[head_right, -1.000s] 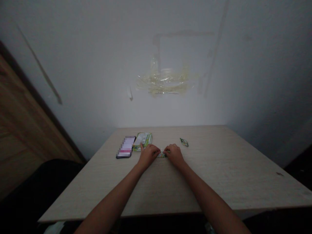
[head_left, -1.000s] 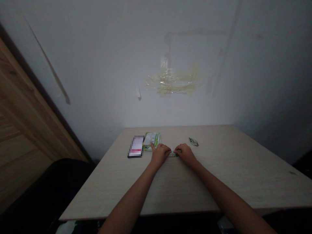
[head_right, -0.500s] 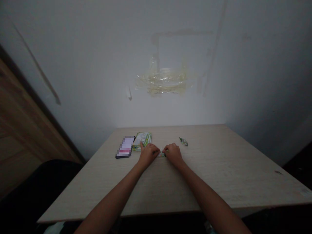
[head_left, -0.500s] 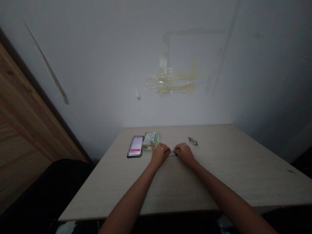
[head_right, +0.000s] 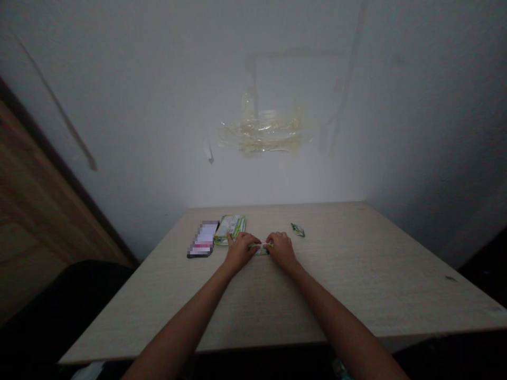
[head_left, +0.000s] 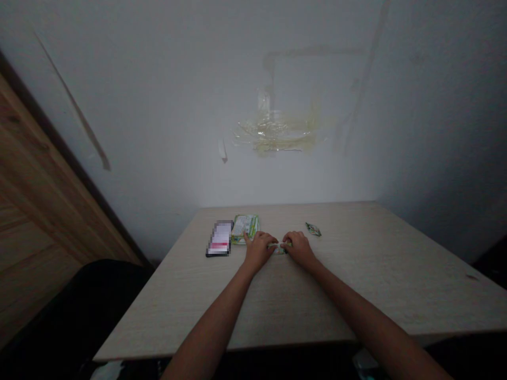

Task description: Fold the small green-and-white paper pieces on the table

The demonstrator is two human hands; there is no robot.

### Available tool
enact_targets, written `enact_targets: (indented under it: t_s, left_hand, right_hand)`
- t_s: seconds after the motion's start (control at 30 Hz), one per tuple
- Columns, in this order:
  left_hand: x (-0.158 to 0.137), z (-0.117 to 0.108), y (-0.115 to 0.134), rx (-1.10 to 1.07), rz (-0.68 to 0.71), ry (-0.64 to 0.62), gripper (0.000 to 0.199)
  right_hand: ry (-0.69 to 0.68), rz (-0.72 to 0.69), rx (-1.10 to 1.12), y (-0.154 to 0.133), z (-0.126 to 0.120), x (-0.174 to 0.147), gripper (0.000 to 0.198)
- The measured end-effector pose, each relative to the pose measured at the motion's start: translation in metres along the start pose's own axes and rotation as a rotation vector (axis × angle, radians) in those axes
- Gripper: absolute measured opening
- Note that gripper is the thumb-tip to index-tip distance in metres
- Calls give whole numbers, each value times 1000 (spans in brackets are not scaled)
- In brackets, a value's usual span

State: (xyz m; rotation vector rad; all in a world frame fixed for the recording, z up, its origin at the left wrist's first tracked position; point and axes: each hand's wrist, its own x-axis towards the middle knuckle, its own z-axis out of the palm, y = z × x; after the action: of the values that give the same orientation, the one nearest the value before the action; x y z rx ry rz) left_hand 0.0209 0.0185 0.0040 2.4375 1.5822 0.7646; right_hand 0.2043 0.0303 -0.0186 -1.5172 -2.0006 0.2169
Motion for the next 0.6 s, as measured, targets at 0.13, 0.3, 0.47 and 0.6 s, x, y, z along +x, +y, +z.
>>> enact_targets:
  t_s: [0.13,0.3,0.47,0.6]
  left_hand:
    - [1,3,-2,-25,-6,-20,19]
    - [0,1,-5,12,32,-48,19]
    - [-5,-9,-6,59,141,-27,17]
    - [-8,-14,-2,98,167,-12,17]
  right_hand:
    - [8,-15,13,2,-1,-1,13]
    - [7,-46,20,4,-1,-2,13]
    - [80,-100,84,6,-5,-4,12]
    - [100,-158,82,8,-10,-7,13]
